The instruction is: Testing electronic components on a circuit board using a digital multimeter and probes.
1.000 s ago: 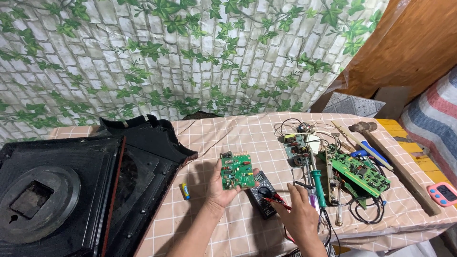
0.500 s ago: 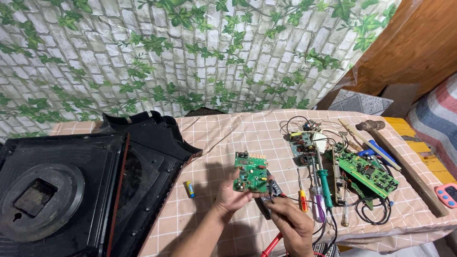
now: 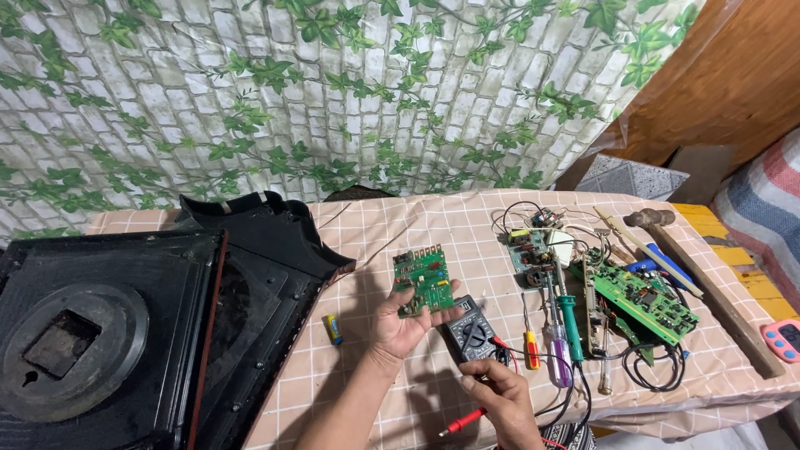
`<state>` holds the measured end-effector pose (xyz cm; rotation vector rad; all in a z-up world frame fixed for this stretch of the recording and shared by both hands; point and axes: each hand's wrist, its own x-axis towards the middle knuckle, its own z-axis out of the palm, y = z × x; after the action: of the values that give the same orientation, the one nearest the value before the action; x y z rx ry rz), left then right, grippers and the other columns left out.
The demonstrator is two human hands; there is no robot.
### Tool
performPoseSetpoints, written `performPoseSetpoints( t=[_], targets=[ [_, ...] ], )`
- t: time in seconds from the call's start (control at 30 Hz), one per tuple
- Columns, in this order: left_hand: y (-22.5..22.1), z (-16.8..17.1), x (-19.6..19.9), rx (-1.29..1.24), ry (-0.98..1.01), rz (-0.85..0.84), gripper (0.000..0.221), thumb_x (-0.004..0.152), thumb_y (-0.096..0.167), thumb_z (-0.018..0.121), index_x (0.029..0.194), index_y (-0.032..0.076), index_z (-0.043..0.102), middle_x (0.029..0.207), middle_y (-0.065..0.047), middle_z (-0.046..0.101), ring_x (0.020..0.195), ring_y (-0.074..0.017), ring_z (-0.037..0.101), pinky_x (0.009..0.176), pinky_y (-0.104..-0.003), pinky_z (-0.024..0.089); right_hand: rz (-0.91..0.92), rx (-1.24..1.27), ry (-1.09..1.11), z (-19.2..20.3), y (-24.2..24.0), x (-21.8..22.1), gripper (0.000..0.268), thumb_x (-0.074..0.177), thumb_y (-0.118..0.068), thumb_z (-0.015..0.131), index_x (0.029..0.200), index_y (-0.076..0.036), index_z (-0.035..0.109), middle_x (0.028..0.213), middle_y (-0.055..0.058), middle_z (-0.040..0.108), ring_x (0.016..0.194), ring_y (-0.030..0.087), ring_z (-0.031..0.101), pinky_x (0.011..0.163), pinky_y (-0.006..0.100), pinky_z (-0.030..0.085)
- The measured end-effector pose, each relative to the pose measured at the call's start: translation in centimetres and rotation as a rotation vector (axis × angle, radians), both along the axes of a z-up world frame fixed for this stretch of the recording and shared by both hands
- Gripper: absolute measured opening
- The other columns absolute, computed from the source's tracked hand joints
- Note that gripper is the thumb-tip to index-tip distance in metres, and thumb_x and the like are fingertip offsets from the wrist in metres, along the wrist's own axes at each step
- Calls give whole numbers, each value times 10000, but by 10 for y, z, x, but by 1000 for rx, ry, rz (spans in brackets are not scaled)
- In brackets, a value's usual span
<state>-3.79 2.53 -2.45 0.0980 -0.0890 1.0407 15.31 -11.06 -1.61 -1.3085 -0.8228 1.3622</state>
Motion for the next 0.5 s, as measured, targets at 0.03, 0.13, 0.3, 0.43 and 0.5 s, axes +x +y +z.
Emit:
performPoseSetpoints(
  t=[0.03,0.13,0.3,0.43,0.5],
  targets=[
    [0,-1,1,0,0,-1,690,875,134,665,1492,-56,422,1437,-402,492,1419,-529,430,1076,-754,380,-1,0,0,-2,0,0,185,822,99,767,1002,121,798,881,170,744,748,230,636,606,310,486],
    [-2,-3,3,68,-11,-42,654,885,117,652,1491,-17,445,1438,-278,565,1455,-538,401,1071,-823,320,64,5,-58,-4,0,-1,186,789,57,821,969,105,817,857,141,765,639,170,566,518,275,429],
    [-8,19,0,152,115,-89,676,869,82,676,1504,50,448,1403,-301,560,1296,-521,543,1018,-769,447,143,138,-10,8,5,10,223,819,108,681,1018,65,773,994,223,778,744,324,724,587,420,625],
    [-11,7,5,44,215,-152,736,831,113,693,1501,-13,414,1381,-348,563,1275,-524,561,1009,-726,462,41,266,-93,27,14,14,324,802,135,663,1083,65,808,1121,160,746,421,96,376,369,222,288],
    [-13,-1,7,-15,48,-292,729,888,128,658,1538,-72,397,1424,-371,522,1375,-539,480,1039,-750,426,224,520,-74,38,20,11,249,809,115,648,1006,55,788,1018,194,764,1015,291,710,973,473,574]
  ],
)
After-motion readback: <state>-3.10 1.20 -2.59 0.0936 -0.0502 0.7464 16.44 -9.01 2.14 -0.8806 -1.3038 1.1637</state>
